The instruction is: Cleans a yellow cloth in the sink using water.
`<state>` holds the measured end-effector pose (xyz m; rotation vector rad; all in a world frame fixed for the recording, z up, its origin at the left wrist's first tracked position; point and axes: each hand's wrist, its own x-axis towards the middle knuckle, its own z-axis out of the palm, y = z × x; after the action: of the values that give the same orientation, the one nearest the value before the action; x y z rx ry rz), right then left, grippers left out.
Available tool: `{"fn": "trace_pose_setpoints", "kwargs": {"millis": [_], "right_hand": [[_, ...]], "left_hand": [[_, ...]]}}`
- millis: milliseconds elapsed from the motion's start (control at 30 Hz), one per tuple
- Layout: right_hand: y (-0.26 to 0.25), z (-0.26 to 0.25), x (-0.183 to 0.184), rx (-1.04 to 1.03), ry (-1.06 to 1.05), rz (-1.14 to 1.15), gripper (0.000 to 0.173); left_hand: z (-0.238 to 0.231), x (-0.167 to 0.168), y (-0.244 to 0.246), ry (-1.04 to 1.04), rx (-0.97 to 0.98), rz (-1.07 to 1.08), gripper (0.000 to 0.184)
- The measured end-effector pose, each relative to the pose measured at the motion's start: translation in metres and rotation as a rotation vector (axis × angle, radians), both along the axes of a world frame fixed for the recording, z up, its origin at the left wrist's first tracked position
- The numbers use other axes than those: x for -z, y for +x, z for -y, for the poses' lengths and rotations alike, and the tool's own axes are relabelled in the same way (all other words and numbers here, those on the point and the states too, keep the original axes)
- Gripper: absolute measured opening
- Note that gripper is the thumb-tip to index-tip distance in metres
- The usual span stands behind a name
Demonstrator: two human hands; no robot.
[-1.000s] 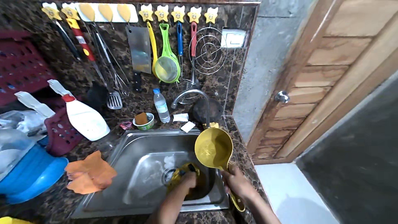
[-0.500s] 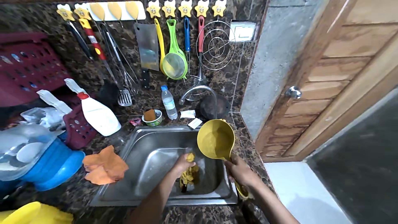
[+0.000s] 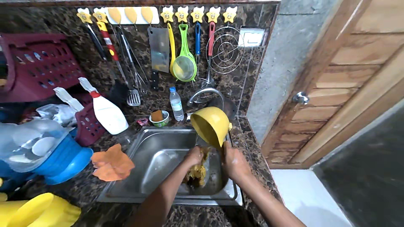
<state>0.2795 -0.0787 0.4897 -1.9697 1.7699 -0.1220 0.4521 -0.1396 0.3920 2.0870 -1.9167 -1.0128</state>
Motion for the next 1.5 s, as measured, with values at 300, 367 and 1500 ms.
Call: {"fn": "trace_pose_setpoints", "kwargs": {"millis": [300,367,1500], "right_hand": [[-0.020,-0.010,0.040,-0.013,-0.006,0.222,0.057],[-0.041,-0.002,0.051,0.149,0.040,0.572,0.052],[0.055,0.070,0.070,-0.275,0.291,0.633,0.036]], "left_hand": [[-0.005,0.002,0.013,-0.093,-0.078,-0.264,0.036],[-0.003,0.004,0.021,-0.088,-0.072,-0.316,0.036],[-0.035,-0.114,0.081,-0.329,0.157,-0.012,0.048]]}}
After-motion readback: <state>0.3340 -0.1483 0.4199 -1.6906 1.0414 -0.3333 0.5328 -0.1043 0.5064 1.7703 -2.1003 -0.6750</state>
